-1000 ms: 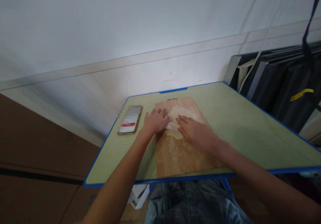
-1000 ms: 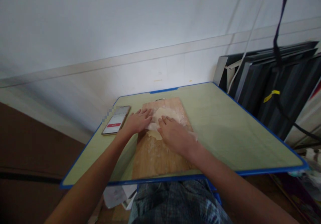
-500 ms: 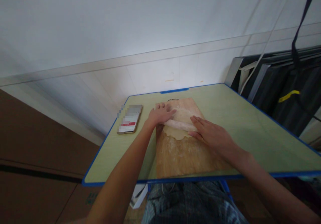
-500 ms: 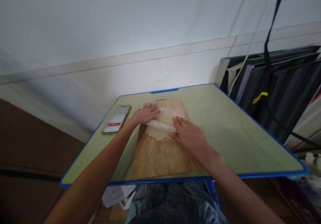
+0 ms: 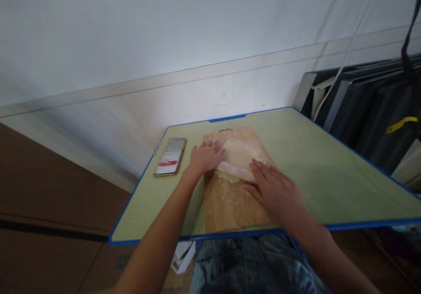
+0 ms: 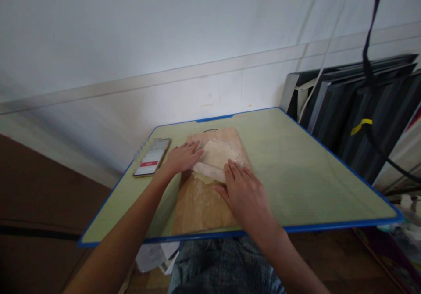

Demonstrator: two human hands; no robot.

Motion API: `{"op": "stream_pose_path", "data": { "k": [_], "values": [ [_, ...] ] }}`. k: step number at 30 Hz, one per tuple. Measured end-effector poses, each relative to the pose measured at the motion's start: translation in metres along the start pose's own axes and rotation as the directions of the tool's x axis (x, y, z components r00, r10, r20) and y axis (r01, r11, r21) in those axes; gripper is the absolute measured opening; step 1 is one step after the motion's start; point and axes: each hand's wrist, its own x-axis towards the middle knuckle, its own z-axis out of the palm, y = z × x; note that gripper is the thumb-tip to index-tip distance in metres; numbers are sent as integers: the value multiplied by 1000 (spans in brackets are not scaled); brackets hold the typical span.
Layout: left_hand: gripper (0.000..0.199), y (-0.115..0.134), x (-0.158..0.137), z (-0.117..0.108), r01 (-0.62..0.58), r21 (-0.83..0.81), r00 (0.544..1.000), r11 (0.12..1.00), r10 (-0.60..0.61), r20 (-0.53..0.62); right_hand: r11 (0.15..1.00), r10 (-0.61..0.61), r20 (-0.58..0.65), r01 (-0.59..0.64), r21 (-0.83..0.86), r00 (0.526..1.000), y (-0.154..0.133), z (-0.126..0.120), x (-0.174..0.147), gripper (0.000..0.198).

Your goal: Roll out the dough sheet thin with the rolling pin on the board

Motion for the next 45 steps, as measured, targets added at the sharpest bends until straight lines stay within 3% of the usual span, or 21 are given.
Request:
{"op": "stream_pose_path", "data": {
  "k": [5, 9, 16, 22, 27, 34, 39, 45],
  "values": [
    [58, 10, 29, -3, 21, -56, 1000, 998, -20, 22, 998, 46, 59, -49, 42, 997, 5, -4, 5, 44],
    [58, 15, 35, -8, 20, -26, 999, 999, -20, 29, 994, 62, 76, -68, 86, 995, 2, -8, 2, 43],
    [58, 4, 14, -4, -95, 4, 992, 996, 94, 79, 994, 39, 44, -44, 104, 998, -9, -15, -7, 39],
    [54, -7, -8, 0, -91, 18, 994, 996, 89, 62, 992, -31, 13, 29, 126, 999, -18, -19, -17, 38],
    [57, 3, 13, -1, -56, -14, 997, 998, 56, 45, 992, 24, 19, -27, 127, 1000, -6, -12, -9, 38],
    [53, 11, 37, -1, -105, -6, 994, 994, 105, -12, 977, 12, 83, -29, 213, 996, 12, -5, -4, 37],
    [55, 9, 23, -1, -92, -3, 996, 996, 92, -21, 981, 20, 79, -35, 191, 997, 5, -7, -8, 40],
    [53, 1, -16, 1, -46, 13, 998, 999, 47, -41, 987, -56, 54, 47, 155, 997, -12, -19, -19, 40]
  ]
}}
